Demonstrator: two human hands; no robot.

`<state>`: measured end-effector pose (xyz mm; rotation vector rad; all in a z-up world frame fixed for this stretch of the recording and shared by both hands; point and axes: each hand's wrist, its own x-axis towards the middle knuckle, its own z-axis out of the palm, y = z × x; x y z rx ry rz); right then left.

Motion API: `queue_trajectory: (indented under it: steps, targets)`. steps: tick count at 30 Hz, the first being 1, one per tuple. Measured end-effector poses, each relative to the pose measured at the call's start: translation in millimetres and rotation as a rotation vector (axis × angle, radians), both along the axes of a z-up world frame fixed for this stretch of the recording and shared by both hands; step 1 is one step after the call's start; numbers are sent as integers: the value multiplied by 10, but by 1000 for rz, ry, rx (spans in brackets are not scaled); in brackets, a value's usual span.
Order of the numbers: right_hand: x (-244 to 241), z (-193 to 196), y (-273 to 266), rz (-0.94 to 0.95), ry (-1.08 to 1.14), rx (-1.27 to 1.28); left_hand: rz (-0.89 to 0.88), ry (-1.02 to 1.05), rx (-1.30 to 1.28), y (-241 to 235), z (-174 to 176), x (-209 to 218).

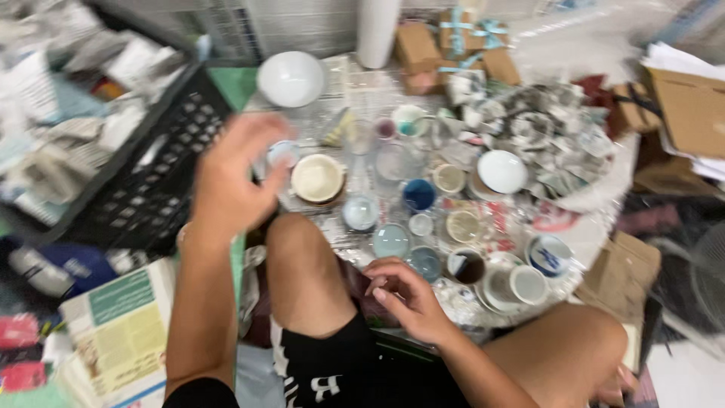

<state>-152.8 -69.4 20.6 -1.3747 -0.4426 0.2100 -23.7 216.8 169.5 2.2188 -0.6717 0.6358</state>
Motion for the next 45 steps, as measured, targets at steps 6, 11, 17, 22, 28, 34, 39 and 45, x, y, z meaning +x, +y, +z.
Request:
queue_trajectory:
  steps: [6, 11, 17, 22, 28, 34, 39, 45]
  targets:
    - [103, 55, -668, -206, -115, -92, -451, 66, -113, -1335, -223, -54]
    - [286, 85, -1236, -409, -58, -293, -575, -25, -194, -2006, -822, 165]
    - [647, 45, -1862, -555, -155, -452, -656, -194, -140, -2273, -1608, 240]
    - [1093, -16, -2534, -682, -142, -496, -723, -85, -62, -2274, -1856, 162]
    - [1784, -211, -3110, -732, -108, -788, -824, 14, -92, -2405, -1896, 119]
    - [2399, -628, -3297, -705, -442, -1132, -859, 72, -69, -2486, -1965, 98]
    - [2699, -835, -3434, -637, -449, -1370, -848, 132, -44, -2488, -1979, 106]
    - [2749, -780, -3553, -553, -571, -1493, -809, 136, -70, -2468, -1991, 152]
